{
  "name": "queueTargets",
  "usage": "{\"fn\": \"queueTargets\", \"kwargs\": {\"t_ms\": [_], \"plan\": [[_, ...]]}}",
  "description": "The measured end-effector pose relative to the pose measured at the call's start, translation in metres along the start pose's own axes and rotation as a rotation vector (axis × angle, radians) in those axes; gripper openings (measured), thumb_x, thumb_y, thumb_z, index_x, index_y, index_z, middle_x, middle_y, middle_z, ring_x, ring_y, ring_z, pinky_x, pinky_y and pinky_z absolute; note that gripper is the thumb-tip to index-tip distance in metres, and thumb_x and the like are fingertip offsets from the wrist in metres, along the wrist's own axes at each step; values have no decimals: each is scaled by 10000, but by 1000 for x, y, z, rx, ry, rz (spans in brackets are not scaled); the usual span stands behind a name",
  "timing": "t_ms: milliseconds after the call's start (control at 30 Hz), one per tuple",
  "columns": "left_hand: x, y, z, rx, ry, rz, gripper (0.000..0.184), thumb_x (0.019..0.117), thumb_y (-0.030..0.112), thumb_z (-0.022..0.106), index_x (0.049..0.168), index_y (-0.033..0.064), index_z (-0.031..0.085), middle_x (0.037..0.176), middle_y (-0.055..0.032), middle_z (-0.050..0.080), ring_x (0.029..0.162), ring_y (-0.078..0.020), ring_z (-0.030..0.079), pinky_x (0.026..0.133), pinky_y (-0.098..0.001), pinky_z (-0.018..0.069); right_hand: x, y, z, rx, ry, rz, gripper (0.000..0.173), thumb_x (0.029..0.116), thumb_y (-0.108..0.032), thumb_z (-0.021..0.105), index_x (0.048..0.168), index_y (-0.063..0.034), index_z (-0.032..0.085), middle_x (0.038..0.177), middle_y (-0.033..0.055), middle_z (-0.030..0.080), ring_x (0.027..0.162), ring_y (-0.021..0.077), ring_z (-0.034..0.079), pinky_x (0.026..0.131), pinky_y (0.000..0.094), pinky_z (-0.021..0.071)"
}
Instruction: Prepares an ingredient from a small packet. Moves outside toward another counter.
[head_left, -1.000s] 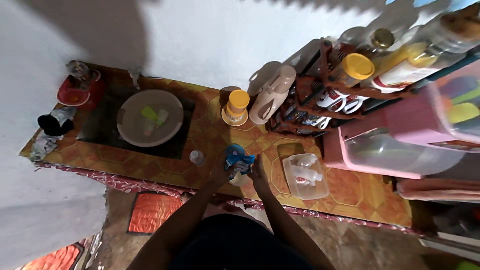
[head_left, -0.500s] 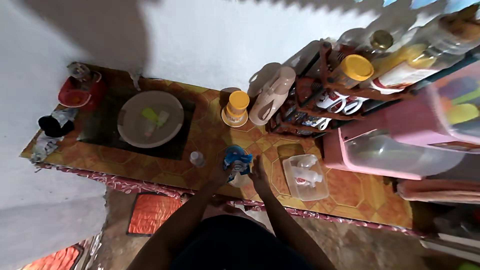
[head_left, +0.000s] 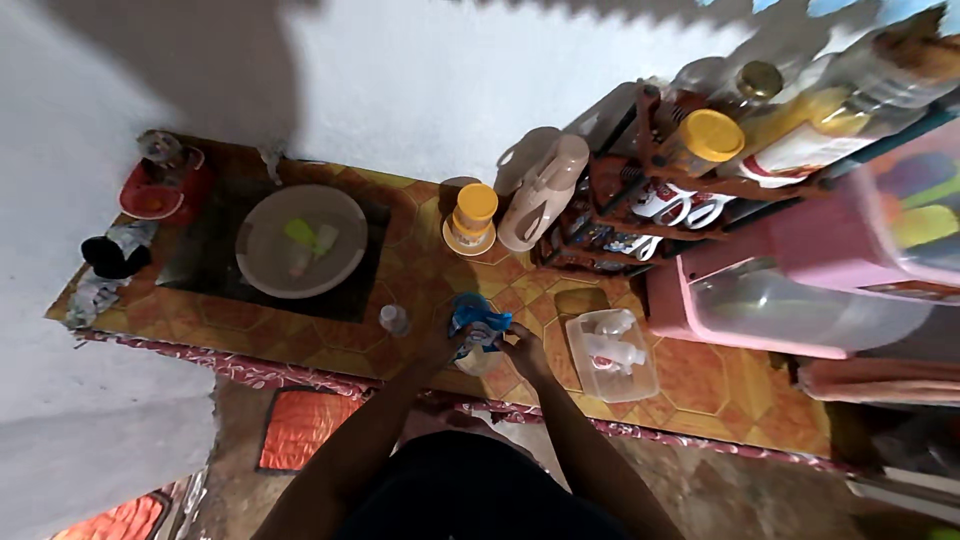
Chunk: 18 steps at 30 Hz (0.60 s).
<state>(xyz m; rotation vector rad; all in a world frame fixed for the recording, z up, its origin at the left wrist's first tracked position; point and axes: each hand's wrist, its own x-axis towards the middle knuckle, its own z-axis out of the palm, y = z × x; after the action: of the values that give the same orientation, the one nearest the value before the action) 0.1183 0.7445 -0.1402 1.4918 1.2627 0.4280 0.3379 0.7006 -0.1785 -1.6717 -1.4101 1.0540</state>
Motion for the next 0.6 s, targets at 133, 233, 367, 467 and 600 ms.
{"fn": "queueTargets", "kwargs": {"t_ms": [133, 233, 367, 467, 600], "plan": [[1, -3, -7, 51, -65, 118, 571, 1043, 303, 591, 1497, -8, 439, 1376, -232, 595, 1273, -279, 598, 1111, -432, 462, 5, 3, -3, 13, 8, 30, 270, 846, -58, 798, 1084, 50, 730, 1120, 205, 715, 1098, 265, 661, 993, 417, 516], [0, 2, -13, 96, -134, 124, 578, 1045, 311, 595, 1516, 22, 427, 1387, -225, 591, 1280, -281, 594, 1115, -447, 454, 7, 0, -4, -1, 34, 44, 194, 848, -35, 791, 1017, 45, 742, 1028, 181, 723, 988, 221, 677, 926, 397, 537], [0, 0, -12, 145, -143, 161, 567, 1047, 305, 584, 1508, 9, 436, 1385, -232, 594, 1295, -304, 586, 1128, -469, 441, 3, -20, -2, -77, -12, 129, 202, 902, -21, 740, 1088, 55, 721, 1008, 173, 737, 924, 213, 709, 892, 380, 569], [-3, 7, -11, 195, -141, 138, 578, 1041, 317, 598, 1511, 23, 436, 1371, -235, 601, 1272, -321, 600, 1112, -487, 453, 2, -30, -3, -112, -20, 155, 228, 949, -4, 663, 1164, 67, 692, 1059, 195, 731, 961, 238, 712, 917, 390, 565], [-4, 7, -6, 183, -134, 121, 588, 1057, 334, 568, 1534, 34, 404, 1362, -247, 602, 1262, -335, 605, 1102, -496, 458, 0, -41, -3, -112, 10, 181, 265, 969, 3, 621, 1223, 68, 662, 1109, 207, 721, 1023, 263, 703, 947, 419, 549]]}}
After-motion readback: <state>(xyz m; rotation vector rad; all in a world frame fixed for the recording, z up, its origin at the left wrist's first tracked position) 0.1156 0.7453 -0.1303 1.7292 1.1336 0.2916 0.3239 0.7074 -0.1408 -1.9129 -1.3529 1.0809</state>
